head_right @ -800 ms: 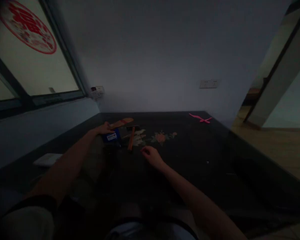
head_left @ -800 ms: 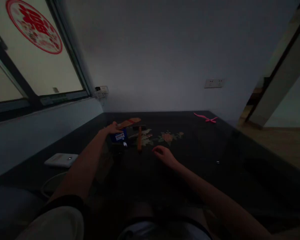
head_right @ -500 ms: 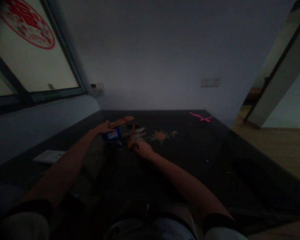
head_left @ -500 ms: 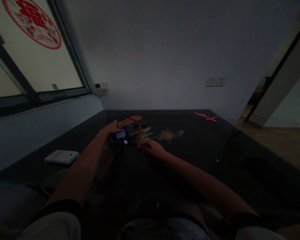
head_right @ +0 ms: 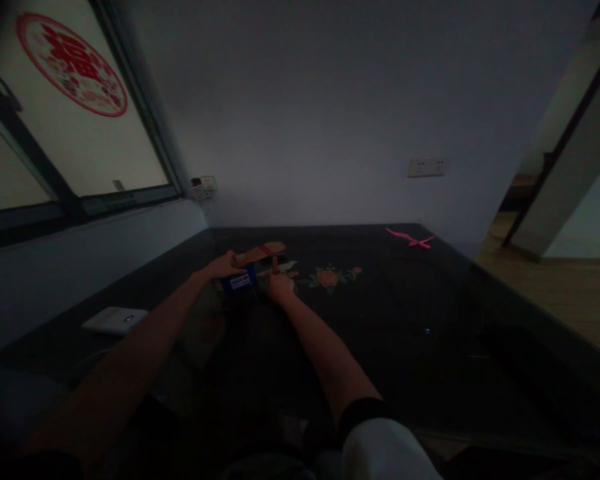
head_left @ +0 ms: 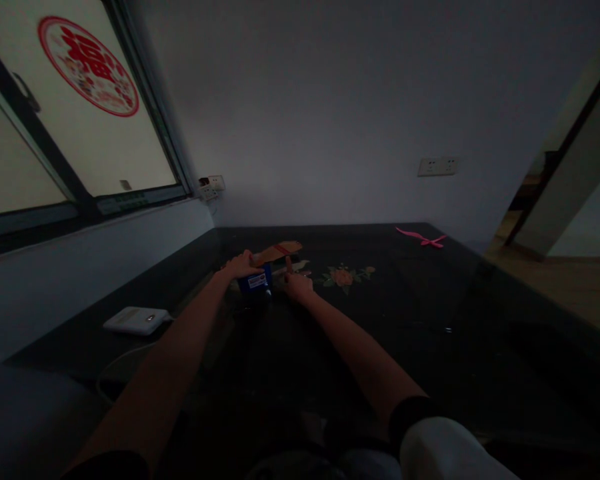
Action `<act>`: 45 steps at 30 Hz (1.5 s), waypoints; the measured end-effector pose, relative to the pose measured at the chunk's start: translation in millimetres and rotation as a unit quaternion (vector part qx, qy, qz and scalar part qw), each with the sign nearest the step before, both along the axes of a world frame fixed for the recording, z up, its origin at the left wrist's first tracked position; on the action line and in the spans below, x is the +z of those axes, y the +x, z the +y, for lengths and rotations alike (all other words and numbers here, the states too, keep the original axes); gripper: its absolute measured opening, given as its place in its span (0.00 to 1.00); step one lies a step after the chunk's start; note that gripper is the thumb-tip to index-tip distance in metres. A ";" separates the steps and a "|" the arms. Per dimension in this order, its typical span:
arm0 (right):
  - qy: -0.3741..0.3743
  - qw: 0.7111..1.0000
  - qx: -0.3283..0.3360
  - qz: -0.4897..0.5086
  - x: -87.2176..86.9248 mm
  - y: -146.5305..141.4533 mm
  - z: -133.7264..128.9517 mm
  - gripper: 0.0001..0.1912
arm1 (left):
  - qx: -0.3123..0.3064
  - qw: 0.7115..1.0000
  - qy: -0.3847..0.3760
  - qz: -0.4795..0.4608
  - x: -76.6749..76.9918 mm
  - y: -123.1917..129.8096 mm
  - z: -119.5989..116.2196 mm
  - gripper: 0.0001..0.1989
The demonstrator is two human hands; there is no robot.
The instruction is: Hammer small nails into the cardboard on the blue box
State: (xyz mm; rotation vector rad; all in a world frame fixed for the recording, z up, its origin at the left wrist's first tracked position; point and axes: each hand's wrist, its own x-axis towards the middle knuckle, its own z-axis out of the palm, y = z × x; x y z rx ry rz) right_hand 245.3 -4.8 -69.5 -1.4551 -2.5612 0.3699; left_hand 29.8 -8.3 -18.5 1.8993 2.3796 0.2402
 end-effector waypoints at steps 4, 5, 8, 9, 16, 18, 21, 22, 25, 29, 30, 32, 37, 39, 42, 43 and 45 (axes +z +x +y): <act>0.006 0.999 -0.016 -0.032 -0.2 33.7 -5.4 0.18 | -0.014 1.000 -0.005 0.019 -0.6 11.1 4.7 0.37; 0.006 0.999 -0.019 -0.040 -0.6 43.2 -7.7 0.18 | -0.019 1.000 -0.006 0.020 -1.0 15.0 6.5 0.37; 0.004 0.997 -0.031 -0.066 -1.4 71.5 -15.8 0.18 | -0.032 0.999 -0.006 0.022 -3.1 29.5 12.6 0.38; 0.003 0.997 -0.035 -0.074 -1.4 80.8 -18.6 0.18 | -0.036 0.999 -0.005 0.023 -4.1 35.3 14.5 0.38; 0.003 0.991 -0.063 -0.114 0.8 142.8 -42.7 0.20 | -0.107 0.994 0.006 0.031 -7.9 83.7 17.9 0.37; 0.007 0.990 -0.072 -0.121 1.3 158.7 -50.9 0.22 | -0.128 0.991 0.007 0.032 -7.8 98.8 15.2 0.36; 0.011 0.988 -0.085 -0.128 1.3 180.5 -62.5 0.23 | -0.154 0.987 0.017 0.036 -7.0 121.7 8.0 0.35; 0.012 0.987 -0.089 -0.130 1.2 187.3 -66.0 0.23 | -0.162 0.986 0.020 0.037 -6.6 129.2 4.9 0.35; 0.013 0.985 -0.103 -0.140 0.2 207.3 -75.7 0.24 | -0.193 0.980 0.025 0.038 -5.4 150.0 -5.6 0.35; 0.015 0.980 -0.128 -0.150 -2.1 232.6 -87.7 0.24 | -0.249 0.967 0.043 0.026 -5.3 172.0 -19.3 0.34; 0.015 0.979 -0.135 -0.150 -2.8 238.5 -90.7 0.25 | -0.262 0.963 0.049 0.022 -5.4 176.6 -22.3 0.34; 0.016 0.977 -0.151 -0.151 -4.1 249.4 -97.1 0.25 | -0.286 0.957 0.053 0.020 -5.2 184.8 -27.9 0.34; 0.013 0.970 -0.189 -0.152 -5.3 267.3 -114.2 0.25 | -0.308 0.950 0.044 0.023 -2.1 197.9 -35.8 0.33; 0.008 0.967 -0.207 -0.146 -5.1 270.2 -121.2 0.25 | -0.308 0.951 0.039 0.019 -1.4 199.5 -35.2 0.32; 0.007 0.964 -0.242 -0.114 -4.8 272.3 -130.3 0.25 | -0.308 0.951 0.034 0.018 -1.9 199.5 -32.0 0.33; 0.011 0.963 -0.251 -0.101 -4.7 272.9 -132.5 0.25 | -0.308 0.951 0.035 0.020 -2.0 199.3 -31.1 0.33; 0.019 0.962 -0.262 -0.080 -4.9 274.3 -135.3 0.24 | -0.310 0.950 0.037 0.023 -1.4 199.1 -30.4 0.34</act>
